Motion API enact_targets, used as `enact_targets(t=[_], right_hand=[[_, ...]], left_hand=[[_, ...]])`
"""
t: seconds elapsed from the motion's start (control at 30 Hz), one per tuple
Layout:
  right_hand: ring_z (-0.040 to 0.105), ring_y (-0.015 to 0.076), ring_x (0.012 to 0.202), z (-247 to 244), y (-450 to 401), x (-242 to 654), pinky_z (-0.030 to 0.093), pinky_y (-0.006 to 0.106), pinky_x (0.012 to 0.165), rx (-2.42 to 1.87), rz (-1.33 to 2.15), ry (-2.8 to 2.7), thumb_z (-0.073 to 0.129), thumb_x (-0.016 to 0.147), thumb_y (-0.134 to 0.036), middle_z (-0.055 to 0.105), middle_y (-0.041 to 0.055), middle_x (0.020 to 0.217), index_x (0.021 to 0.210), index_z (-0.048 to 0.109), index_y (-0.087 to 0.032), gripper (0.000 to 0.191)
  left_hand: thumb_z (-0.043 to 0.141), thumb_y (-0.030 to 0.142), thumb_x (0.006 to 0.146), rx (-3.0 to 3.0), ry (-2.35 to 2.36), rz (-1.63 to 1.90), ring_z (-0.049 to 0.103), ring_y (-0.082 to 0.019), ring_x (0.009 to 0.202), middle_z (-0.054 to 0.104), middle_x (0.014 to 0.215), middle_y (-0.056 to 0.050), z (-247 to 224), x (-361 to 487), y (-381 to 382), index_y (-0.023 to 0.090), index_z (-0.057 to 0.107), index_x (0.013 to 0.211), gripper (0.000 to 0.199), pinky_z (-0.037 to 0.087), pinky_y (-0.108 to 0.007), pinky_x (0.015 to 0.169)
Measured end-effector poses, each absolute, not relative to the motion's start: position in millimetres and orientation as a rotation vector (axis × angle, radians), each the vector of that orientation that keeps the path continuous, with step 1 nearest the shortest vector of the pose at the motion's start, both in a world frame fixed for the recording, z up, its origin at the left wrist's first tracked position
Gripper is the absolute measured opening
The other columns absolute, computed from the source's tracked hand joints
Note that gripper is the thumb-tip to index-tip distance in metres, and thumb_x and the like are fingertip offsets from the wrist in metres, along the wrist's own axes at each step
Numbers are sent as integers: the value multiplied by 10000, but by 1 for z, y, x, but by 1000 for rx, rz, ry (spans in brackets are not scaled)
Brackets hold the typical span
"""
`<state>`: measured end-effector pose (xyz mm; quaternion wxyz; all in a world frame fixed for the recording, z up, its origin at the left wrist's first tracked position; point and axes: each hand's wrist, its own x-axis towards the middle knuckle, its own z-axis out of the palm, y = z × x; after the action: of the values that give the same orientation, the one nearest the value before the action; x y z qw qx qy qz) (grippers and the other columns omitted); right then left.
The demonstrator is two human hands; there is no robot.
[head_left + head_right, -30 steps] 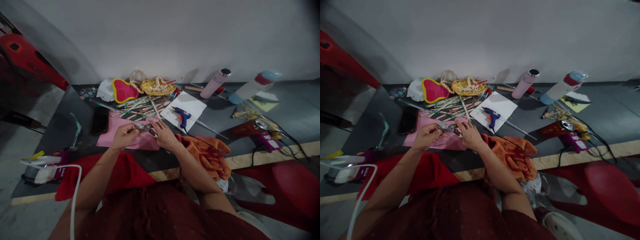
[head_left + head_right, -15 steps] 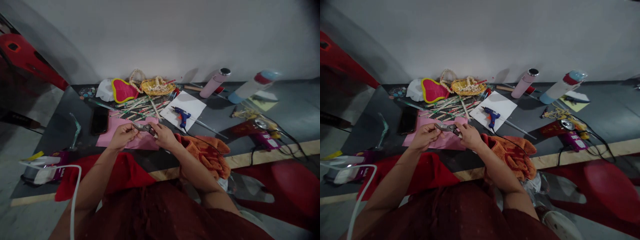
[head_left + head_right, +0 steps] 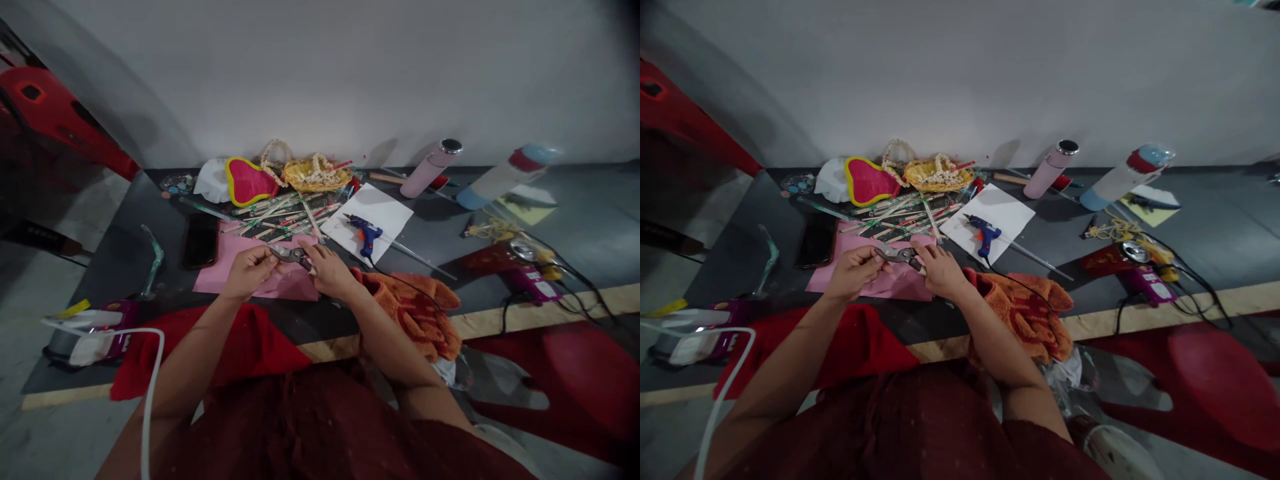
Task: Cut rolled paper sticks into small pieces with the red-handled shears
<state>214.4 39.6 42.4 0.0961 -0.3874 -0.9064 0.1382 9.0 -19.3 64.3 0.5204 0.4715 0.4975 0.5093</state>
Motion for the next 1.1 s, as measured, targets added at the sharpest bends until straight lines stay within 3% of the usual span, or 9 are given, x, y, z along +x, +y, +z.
enact_targets(t=[0.1,0.43,0.63,0.77,0.93,1.1], right_hand=[[449,259,1209,42,41,215,392,423,990,-1148,413,-2685,507,738,-124,483,126,1324,1465,245,-193,776],[582,234,1021,50,36,214,436,339,900,-1218,369,-2668,484,811,-170,611,97,1139,1373,404,-221,570],[596,227,1021,53,34,213,451,315,868,-1267,415,-2653,461,829,-173,617,87,1166,1355,405,-230,531],[556,242,1094,47,37,212,429,355,929,-1245,403,-2631,463,819,-161,570,111,1247,1397,360,-203,589],[458,249,1208,40,43,217,394,405,985,-1126,426,-2691,484,760,-104,503,127,1311,1459,256,-188,740],[469,254,1176,38,46,219,394,412,978,-1062,447,-2706,537,755,-139,512,131,1272,1459,261,-184,757]], left_hand=[[691,428,741,1050,1114,1175,246,-10,354,679,643,-46,65,7,-18,123,611,743,316,125,-182,372],[695,414,741,1015,1107,1177,252,-8,352,681,648,-43,67,8,-19,128,599,740,301,122,-184,373],[646,387,778,1148,1256,1227,353,-33,403,699,723,-47,66,11,-18,134,616,760,255,236,-175,397],[626,351,790,1277,1353,1232,422,-53,447,715,780,-50,63,10,-17,141,652,814,213,305,-175,425],[634,386,797,1163,1178,1178,328,-30,383,683,670,-39,61,8,-18,132,631,770,256,212,-176,380],[685,399,759,1028,1046,1058,282,-6,357,673,641,-55,66,5,-18,106,639,835,306,164,-168,367]])
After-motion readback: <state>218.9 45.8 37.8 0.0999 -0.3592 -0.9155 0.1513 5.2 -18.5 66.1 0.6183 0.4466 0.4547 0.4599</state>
